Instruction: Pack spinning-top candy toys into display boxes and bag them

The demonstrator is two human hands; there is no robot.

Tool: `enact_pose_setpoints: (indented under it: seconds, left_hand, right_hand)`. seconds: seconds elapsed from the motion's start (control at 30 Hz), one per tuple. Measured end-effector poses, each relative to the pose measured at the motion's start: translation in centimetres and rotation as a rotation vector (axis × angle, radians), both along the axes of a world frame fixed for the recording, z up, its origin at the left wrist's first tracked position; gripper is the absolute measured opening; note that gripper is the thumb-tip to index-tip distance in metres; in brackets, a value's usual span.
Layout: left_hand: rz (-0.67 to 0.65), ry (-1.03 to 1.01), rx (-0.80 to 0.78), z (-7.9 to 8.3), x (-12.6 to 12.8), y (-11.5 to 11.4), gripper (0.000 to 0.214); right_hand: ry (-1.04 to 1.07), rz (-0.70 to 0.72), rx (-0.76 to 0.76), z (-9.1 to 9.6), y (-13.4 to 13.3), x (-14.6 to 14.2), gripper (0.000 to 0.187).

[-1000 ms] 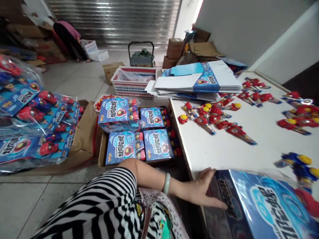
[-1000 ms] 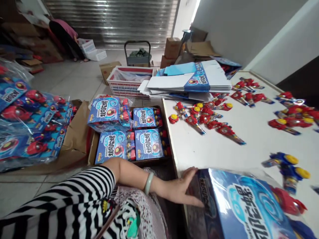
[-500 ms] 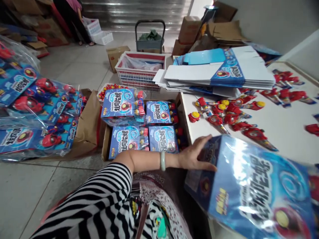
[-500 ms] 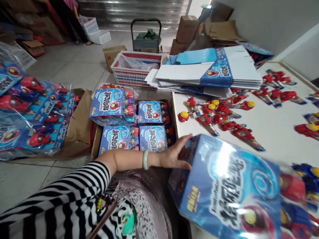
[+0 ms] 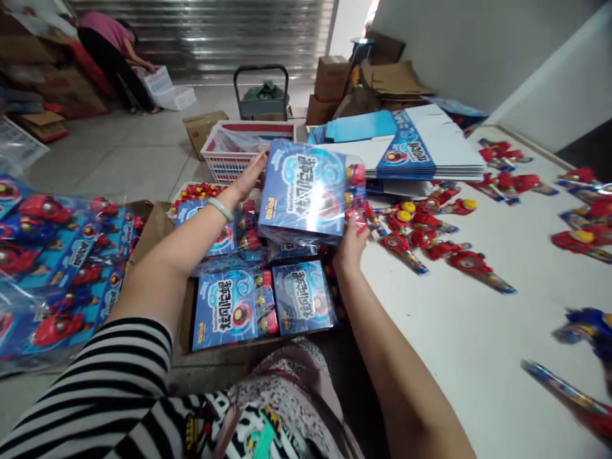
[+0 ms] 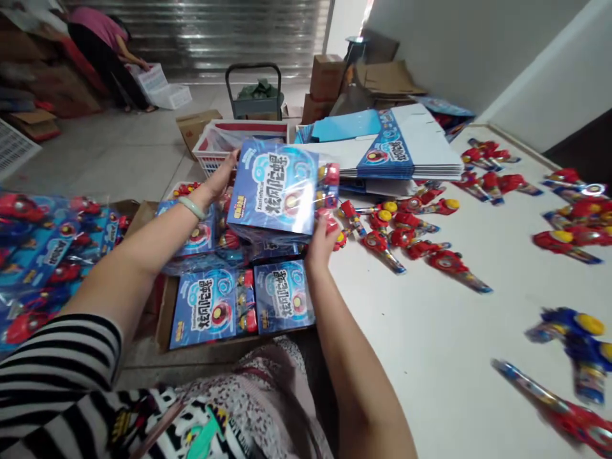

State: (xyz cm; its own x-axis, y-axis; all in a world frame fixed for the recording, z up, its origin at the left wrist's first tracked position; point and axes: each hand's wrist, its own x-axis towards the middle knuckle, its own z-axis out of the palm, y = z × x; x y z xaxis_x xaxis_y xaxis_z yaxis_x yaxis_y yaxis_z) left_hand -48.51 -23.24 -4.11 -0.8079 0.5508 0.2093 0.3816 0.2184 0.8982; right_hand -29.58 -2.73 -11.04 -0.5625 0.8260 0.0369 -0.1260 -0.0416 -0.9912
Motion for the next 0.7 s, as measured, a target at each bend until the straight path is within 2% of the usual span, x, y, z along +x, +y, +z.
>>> enact_pose_setpoints:
  seconds: [0.1,0.13,0.23,0.3,0.4,0.5,0.57,0.63,0.7]
  left_hand:
    - [0.064,-0.195,-0.031,-2.3,-2.6,-0.4,0.077]
    - [0.087,-0.231,-0.097,-2.9,-3.2,-0.4,0.077]
    - [0.119,-0.241,-0.388,-4.2,-4.6,-0.2,0.074]
    - [0.120,-0.171,-0.606,-4.7,-5.4,0.2,0.064]
    - [0.137,-0.042,-0.798,-5.4,-6.2,1.0,0.050]
    - [0.128,0.007,-0.816,-5.9,-5.9,1.5,0.045]
    - [0.127,0.035,-0.807,-5.9,-5.3,1.3,0.049]
    - [0.145,0.085,-0.770,-5.7,-4.6,0.3,0.059]
    - [0.195,0.159,-0.707,-5.1,-3.9,-2.0,0.065]
  right_hand:
    - [-0.122,0.007,0.007,-3.7,-0.1,-2.2,0.051]
    - [-0.150,0.013,0.011,-4.8,0.1,-2.5,0.051]
    - [-0.204,0.047,0.031,-7.7,1.1,-2.6,0.050]
    - [-0.237,0.089,0.062,-8.7,1.8,-2.8,0.048]
    - [-0.269,0.166,0.136,-9.2,2.7,-2.8,0.051]
    - [-0.276,0.203,0.203,-9.1,3.3,-1.8,0.058]
    - [-0.282,0.216,0.269,-8.8,3.7,-0.6,0.060]
    - [-0.296,0.220,0.433,-8.3,4.2,0.7,0.059]
    - [-0.306,0.235,0.688,-7.4,4.7,1.7,0.057]
